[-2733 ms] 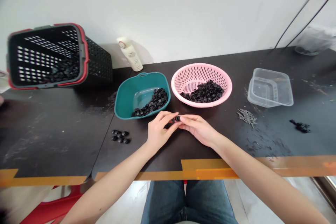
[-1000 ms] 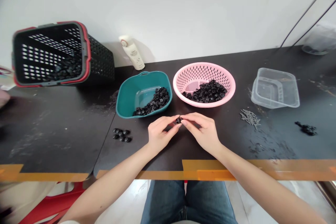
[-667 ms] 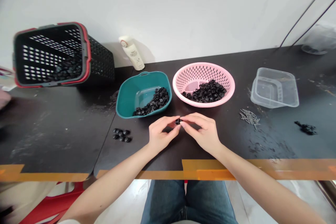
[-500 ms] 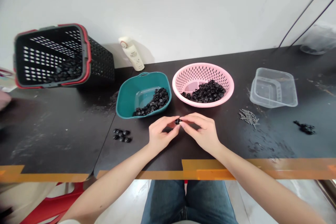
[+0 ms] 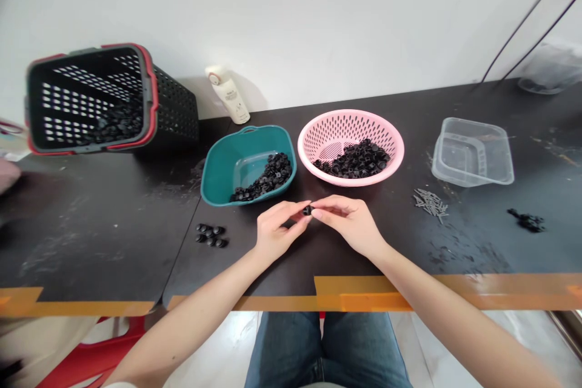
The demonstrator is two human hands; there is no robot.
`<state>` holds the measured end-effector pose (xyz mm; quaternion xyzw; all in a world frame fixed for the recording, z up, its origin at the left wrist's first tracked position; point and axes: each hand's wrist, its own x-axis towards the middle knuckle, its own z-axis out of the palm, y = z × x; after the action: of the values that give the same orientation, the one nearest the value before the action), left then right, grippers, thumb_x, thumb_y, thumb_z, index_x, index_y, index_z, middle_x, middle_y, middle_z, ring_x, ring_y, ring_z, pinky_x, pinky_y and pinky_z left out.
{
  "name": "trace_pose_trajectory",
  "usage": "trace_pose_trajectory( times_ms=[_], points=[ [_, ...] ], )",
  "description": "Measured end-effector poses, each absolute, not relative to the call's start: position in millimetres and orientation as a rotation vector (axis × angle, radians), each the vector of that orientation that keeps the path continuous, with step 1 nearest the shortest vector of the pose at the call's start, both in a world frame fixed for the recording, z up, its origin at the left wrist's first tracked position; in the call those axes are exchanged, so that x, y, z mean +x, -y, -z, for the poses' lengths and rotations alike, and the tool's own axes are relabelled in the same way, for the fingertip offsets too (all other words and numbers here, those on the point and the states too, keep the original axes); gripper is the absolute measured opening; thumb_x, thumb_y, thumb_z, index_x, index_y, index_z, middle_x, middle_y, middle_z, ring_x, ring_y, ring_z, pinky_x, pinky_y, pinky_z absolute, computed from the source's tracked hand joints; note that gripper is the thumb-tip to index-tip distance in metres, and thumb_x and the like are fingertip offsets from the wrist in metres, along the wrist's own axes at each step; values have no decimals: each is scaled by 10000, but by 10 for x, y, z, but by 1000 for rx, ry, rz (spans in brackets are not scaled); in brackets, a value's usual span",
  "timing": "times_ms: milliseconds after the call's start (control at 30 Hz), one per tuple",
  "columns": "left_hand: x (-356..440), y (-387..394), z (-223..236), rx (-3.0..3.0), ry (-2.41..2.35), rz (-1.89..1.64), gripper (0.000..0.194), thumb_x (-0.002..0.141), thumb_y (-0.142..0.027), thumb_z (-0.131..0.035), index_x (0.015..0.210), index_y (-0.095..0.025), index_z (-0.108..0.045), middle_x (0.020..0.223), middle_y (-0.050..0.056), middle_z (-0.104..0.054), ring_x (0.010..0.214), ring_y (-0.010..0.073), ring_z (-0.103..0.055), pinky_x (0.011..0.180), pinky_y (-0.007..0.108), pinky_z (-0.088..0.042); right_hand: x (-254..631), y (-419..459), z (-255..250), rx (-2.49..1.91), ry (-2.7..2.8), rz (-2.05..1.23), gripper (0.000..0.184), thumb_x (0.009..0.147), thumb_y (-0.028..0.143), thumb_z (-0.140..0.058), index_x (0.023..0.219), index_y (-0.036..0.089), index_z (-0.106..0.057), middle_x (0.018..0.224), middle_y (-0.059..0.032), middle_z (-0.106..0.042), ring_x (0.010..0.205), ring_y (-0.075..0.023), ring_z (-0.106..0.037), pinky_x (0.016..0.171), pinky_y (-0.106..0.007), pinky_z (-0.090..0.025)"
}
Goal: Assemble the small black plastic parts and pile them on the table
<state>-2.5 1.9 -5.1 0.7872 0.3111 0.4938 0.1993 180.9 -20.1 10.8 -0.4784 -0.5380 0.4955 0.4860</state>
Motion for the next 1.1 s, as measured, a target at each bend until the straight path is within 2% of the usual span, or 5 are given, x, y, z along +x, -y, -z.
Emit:
trace_pose_trajectory(
  times_ms=[100,300,633,833,1100],
  points=[
    [-36,-27,51,2215,-851,-1364,302,823,-184,-664,1123,-213,-661,915,40,-716,684,103,-644,672,235,-564,1823,183,-96,-1135,1191,-1356,209,685,329,-789,869,238,-747,882,-39,-744,809,-209,-687,832,-391,-553],
    [-47,-36,58,2203,-833,-1359,311,829,-161,-659,1135,-219,-661,949,38,-727,787,124,-672,728,243,-565,1832,173,-86,-1085,1118,-1450,213,676,290,-802,864,218,-731,852,-31,-733,770,-171,-681,816,-356,-556],
    [-28,-46,106,2163,-813,-1428,333,791,-177,-705,1109,-274,-684,906,15,-717,782,123,-645,704,248,-543,1868,145,-65,-927,933,-1817,143,728,242,-770,789,206,-646,795,30,-661,805,-129,-670,799,-309,-572],
    [-5,-42,103,2043,-767,-1413,300,783,-188,-712,1076,-256,-701,931,41,-684,818,139,-648,724,274,-558,1868,140,-60,-839,927,-1831,169,747,221,-755,720,191,-591,804,31,-658,803,-115,-660,844,-326,-561],
    [8,-35,68,2053,-868,-1417,312,785,-194,-711,1089,-264,-696,934,34,-683,827,137,-645,757,278,-555,1848,125,-70,-970,1012,-1650,145,728,247,-771,834,198,-685,832,6,-679,790,-125,-664,771,-287,-581]
  ],
)
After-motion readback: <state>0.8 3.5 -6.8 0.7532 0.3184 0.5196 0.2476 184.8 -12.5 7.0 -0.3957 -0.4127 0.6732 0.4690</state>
